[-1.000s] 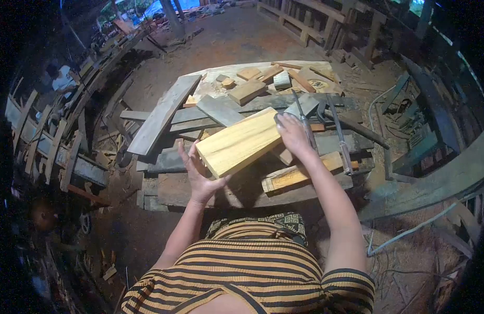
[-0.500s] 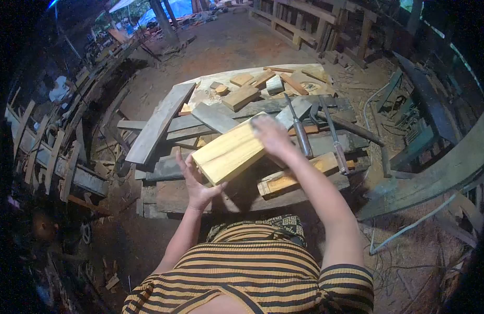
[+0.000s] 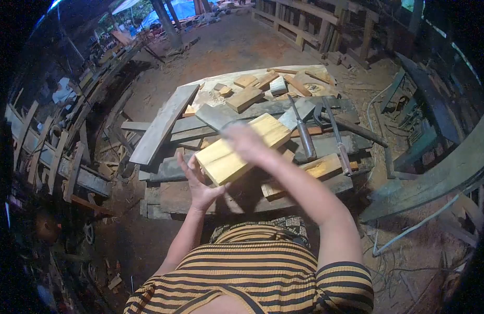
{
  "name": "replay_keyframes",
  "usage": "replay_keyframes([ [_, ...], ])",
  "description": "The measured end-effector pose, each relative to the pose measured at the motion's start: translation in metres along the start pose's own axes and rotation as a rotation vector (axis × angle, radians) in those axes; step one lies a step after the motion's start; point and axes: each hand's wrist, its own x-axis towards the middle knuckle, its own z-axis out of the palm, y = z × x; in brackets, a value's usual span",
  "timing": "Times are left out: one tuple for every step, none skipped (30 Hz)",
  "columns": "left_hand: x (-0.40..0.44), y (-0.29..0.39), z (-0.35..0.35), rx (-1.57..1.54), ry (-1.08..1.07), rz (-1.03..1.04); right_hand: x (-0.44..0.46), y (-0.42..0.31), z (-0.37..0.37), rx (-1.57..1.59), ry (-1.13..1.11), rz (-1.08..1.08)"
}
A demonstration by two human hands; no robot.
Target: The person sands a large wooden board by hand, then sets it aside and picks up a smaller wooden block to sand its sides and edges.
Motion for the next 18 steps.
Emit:
replay_keyframes([
  [-0.001,-0.001,0.0,0.024,-0.007,0.007,0.004,0.033,-0.006,-0.085,0.039,0.112],
  [-0.001,-0.001,0.0,0.02,-0.007,0.011,0.0,0.047,-0.02,-0.119,0.082,0.301],
  [-0.002,-0.001,0.001,0.021,-0.002,0.003,-0.001,0.083,-0.01,-0.157,0.237,0.376],
  [-0.002,-0.001,0.001,0.023,0.001,-0.007,-0.003,0.083,-0.01,-0.157,0.239,0.381],
  [-0.001,-0.001,0.001,0.022,-0.002,-0.006,-0.004,0.083,-0.011,-0.137,0.221,0.388],
  [-0.001,0.0,0.001,0.042,-0.009,0.014,-0.005,0.08,-0.012,-0.116,0.201,0.395],
  [0.0,0.0,0.001,0.062,-0.017,0.033,-0.008,0.057,-0.013,-0.009,0.112,0.306],
  [0.0,-0.001,0.002,0.062,-0.021,0.03,-0.014,0.035,-0.001,0.055,0.106,0.146],
  [0.001,-0.002,0.003,0.039,-0.01,0.012,-0.024,0.001,0.005,0.095,0.095,-0.024],
  [-0.001,-0.003,0.005,0.016,0.0,-0.008,-0.033,-0.041,0.0,-0.057,-0.061,-0.104],
  [-0.002,-0.004,0.004,0.018,-0.006,-0.015,-0.045,-0.047,0.025,-0.099,0.087,-0.293],
  [-0.003,-0.007,0.003,0.144,0.018,-0.021,-0.059,-0.067,0.032,-0.159,0.262,-0.33],
  [-0.004,-0.008,0.002,0.27,0.043,-0.026,-0.066,-0.069,0.03,-0.127,0.255,-0.338],
  [-0.004,-0.007,0.002,0.272,0.042,-0.028,-0.074,-0.066,0.027,-0.096,0.247,-0.347],
  [-0.002,-0.003,0.004,0.136,0.021,-0.022,-0.075,-0.055,0.018,-0.078,0.157,-0.283],
  [0.0,-0.001,0.005,-0.002,0.003,-0.014,-0.073,-0.039,0.002,-0.064,0.067,-0.22],
  [-0.002,-0.003,0.003,0.019,-0.008,-0.027,-0.07,-0.01,-0.006,-0.089,0.109,-0.147],
  [-0.002,-0.005,0.002,0.016,-0.006,-0.026,-0.069,0.024,-0.008,-0.115,0.151,-0.072],
])
